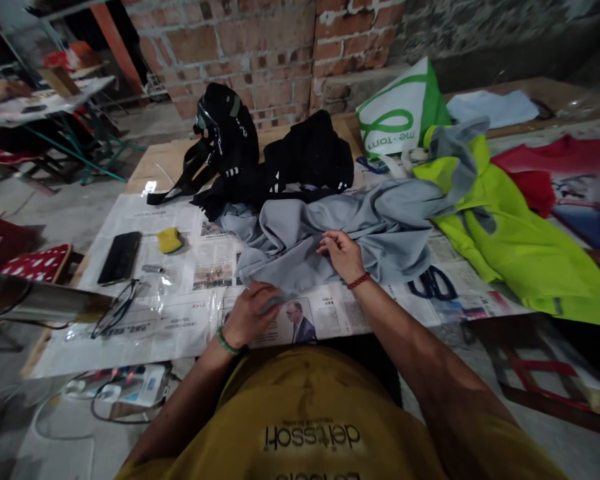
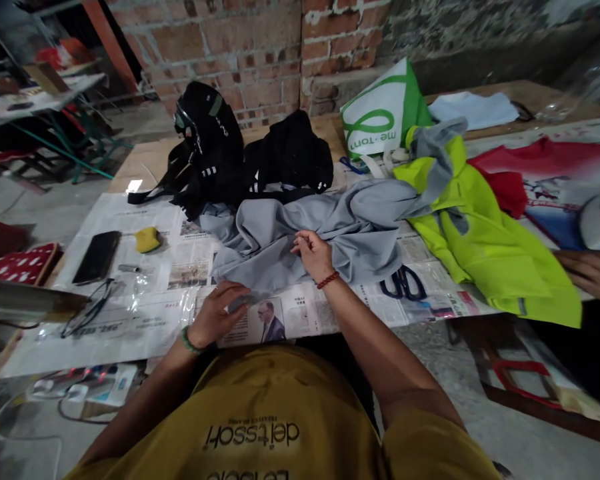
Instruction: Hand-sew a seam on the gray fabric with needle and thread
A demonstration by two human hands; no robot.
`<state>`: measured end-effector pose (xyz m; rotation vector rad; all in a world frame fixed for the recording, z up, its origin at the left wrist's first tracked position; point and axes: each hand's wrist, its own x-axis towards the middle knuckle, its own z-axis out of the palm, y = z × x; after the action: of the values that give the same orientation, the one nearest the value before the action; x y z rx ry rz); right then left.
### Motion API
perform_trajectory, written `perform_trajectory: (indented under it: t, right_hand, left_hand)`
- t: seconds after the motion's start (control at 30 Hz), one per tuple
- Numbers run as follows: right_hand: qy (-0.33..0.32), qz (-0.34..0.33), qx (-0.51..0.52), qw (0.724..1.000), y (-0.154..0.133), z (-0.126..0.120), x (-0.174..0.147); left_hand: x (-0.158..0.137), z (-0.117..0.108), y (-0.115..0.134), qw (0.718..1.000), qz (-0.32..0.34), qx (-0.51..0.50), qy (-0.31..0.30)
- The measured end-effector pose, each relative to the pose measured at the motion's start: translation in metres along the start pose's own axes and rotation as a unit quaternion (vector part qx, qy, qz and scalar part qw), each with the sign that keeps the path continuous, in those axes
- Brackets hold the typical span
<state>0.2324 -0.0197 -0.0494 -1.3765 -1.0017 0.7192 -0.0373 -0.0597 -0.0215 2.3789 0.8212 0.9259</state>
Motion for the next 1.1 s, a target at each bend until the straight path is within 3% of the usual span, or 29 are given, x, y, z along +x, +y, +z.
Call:
perform_trajectory:
  t: [0.1, 0.23, 0.33, 0.4, 0.5, 0.57, 0.67, 0.93, 1.1]
  right_hand:
    - [0.004, 0.001, -0.006, 1.000, 0.004, 0.001, 0.001]
    - [0.010, -0.010, -0.032, 0.999, 0.002, 0.000, -0.001]
    - [-0.028, -0.104, -0.103, 0.989, -0.008, -0.001, -0.009]
    - [-0.096, -0.209, -0.172, 0.958, -0.016, 0.000, -0.019]
    - [-0.207, -0.322, -0.276, 0.882, -0.021, 0.006, -0.037]
    - [-0.247, -0.355, -0.332, 0.838, -0.018, 0.010, -0.049]
    - [-0.261, -0.381, -0.375, 0.804, -0.009, 0.015, -0.060]
    - [-0.245, -0.388, -0.399, 0.794, 0.003, 0.016, -0.067]
    - [-0.249, -0.378, -0.397, 0.799, 0.005, 0.015, -0.070]
  left_hand:
    - [-0.008, 0.008, -0.003, 0.992, 0.041, 0.102, -0.068]
    - [-0.012, 0.012, -0.013, 0.982, 0.023, 0.159, -0.094]
    - [-0.012, 0.015, -0.015, 0.981, 0.023, 0.176, -0.082]
    - [-0.012, 0.016, -0.013, 0.978, 0.023, 0.197, -0.072]
    - [-0.012, 0.016, -0.009, 0.976, 0.024, 0.209, -0.057]
    - [-0.013, 0.016, -0.008, 0.978, 0.021, 0.200, -0.047]
    - [-0.014, 0.015, -0.008, 0.981, 0.016, 0.188, -0.041]
    - [-0.011, 0.018, -0.006, 0.964, 0.011, 0.247, -0.096]
    - [-0.007, 0.021, -0.001, 0.959, -0.003, 0.270, -0.090]
